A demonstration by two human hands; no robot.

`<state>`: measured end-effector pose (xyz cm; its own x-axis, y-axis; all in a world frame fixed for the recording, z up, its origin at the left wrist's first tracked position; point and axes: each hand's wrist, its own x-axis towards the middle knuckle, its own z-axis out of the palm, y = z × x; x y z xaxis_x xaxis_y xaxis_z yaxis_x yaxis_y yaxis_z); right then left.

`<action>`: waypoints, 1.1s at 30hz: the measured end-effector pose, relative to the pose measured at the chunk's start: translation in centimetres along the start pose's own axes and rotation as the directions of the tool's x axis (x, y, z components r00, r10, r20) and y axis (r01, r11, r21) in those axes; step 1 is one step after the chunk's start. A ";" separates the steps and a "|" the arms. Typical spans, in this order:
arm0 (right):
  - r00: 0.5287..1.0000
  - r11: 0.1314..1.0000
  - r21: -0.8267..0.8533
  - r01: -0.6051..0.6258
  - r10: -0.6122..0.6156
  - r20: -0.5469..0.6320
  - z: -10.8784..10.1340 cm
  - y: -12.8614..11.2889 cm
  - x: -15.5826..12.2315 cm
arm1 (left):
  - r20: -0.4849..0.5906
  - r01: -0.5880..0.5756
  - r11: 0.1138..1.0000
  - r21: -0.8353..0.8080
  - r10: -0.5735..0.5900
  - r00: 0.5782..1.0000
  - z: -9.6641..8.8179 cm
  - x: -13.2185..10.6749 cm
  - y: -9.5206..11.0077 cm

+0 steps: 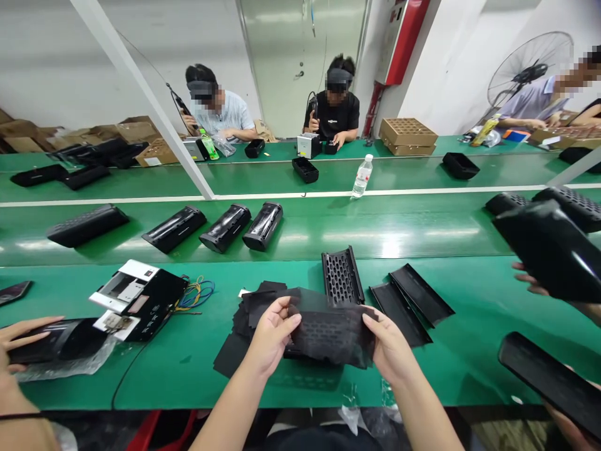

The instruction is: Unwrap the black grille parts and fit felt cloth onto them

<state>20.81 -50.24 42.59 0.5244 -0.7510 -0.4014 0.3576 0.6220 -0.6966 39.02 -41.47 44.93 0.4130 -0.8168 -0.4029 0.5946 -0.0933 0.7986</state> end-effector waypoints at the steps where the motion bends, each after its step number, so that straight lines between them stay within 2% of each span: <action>1: 1.000 1.000 -0.016 0.002 -0.002 -0.002 -0.1 -0.1 -0.1 | -0.011 -0.003 1.000 0.003 0.003 1.000 -0.1 0.0 0.0; 6: 1.000 0.994 -0.104 0.018 -0.017 0.013 -0.6 -1.0 -0.5 | -0.062 0.010 0.996 0.086 -0.005 0.998 -0.4 -0.2 0.5; 10: 0.997 0.968 -0.246 0.055 -0.041 0.060 -0.9 -2.1 -0.6 | -0.077 -0.008 0.987 0.159 0.020 0.997 -0.6 -0.1 0.8; 13: 0.995 0.912 -0.400 0.086 -0.056 0.085 -1.5 -2.5 -0.1 | -0.057 -0.021 0.972 0.234 0.035 0.998 -1.3 0.5 0.7; 15: 0.992 0.822 -0.557 0.122 -0.080 0.100 -1.9 -2.5 0.6 | -0.034 -0.040 0.938 0.343 0.055 0.998 -1.9 1.2 0.4; 17: 0.985 0.656 -0.737 0.161 -0.155 0.078 -2.3 -2.4 1.5 | 0.003 -0.110 0.856 0.506 0.126 0.992 -2.7 2.1 0.1; 19: 0.963 0.476 -0.858 0.192 -0.261 0.070 -2.6 -2.2 2.4 | 0.104 -0.237 0.691 0.683 0.229 0.968 -3.5 2.9 -0.1; 20: 0.950 0.417 -0.883 0.215 -0.299 0.090 -2.7 -2.0 2.8 | 0.169 -0.304 0.593 0.746 0.272 0.947 -3.8 3.3 -0.1; 22: 0.931 0.376 -0.877 0.300 -0.315 0.183 -3.1 -1.3 3.3 | 0.282 -0.399 0.441 0.804 0.309 0.908 -4.4 3.7 -0.1; 24: 0.917 0.392 -0.838 0.379 -0.280 0.283 -3.5 -0.2 3.4 | 0.329 -0.434 0.391 0.812 0.308 0.893 -4.9 3.8 -0.4; 26: 0.919 0.425 -0.817 0.390 -0.224 0.323 -4.0 1.1 3.2 | 0.308 -0.404 0.415 0.815 0.279 0.909 -5.5 3.7 -1.3; 29: 0.941 0.466 -0.819 0.334 -0.112 0.320 -4.8 2.9 2.7 | 0.164 -0.234 0.477 0.847 0.183 0.969 -6.7 3.9 -3.4; 31: 0.950 0.454 -0.842 0.292 -0.035 0.311 -5.1 3.7 2.6 | 0.067 -0.107 0.432 0.896 0.109 0.992 -7.5 4.2 -4.8; 33: 0.954 0.424 -0.868 0.258 0.030 0.299 -5.4 4.2 2.8 | 0.002 -0.029 0.334 0.942 0.082 0.997 -8.0 4.6 -5.8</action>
<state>19.57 -50.95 35.31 0.7418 -0.6314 -0.2261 -0.3834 -0.1227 -0.9154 42.98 -40.08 34.86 0.4586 -0.8229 -0.3353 -0.4634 -0.5435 0.7000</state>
